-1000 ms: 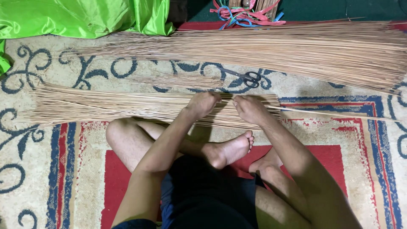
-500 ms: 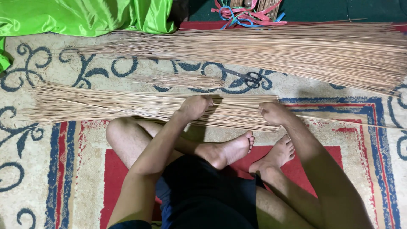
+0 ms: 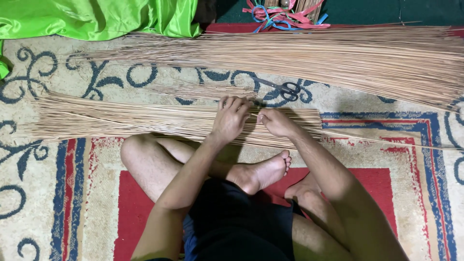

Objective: Trimming and organizing thin wooden sticks for broom making

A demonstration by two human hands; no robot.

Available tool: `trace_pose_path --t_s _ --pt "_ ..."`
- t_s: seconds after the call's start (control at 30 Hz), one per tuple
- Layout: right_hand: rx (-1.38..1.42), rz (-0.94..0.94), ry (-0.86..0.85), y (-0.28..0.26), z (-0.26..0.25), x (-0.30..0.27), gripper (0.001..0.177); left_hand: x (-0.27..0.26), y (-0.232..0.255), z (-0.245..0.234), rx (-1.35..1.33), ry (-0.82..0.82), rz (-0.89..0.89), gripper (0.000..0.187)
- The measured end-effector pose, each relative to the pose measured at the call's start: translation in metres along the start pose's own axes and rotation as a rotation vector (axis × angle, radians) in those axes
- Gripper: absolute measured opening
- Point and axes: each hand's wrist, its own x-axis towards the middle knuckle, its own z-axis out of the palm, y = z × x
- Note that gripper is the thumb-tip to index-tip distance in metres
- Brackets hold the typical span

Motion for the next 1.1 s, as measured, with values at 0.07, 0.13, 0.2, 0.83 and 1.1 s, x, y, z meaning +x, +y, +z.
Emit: trace_pose_path --t_s 0.07,0.13,0.2,0.83,1.1 --pt "0.030 0.028 0.004 0.006 -0.005 0.005 0.022 -0.023 0.013 0.032 -0.179 0.113 -0.175 0.021" --pt "0.063 0.061 0.007 0.011 -0.009 0.006 0.022 -0.030 0.029 0.057 -0.361 0.221 -0.352 0.013" --pt "0.197 0.142 -0.019 0.014 -0.012 0.006 0.024 -0.020 0.046 0.074 -1.040 0.524 -0.781 0.017" --pt "0.562 0.241 -0.242 0.046 -0.031 0.046 0.021 0.039 -0.001 0.127 -1.721 1.079 -1.065 0.030" --pt "-0.729 0.347 0.214 0.174 -0.048 0.070 0.036 0.044 0.000 0.125 -1.658 1.016 -1.088 0.031"
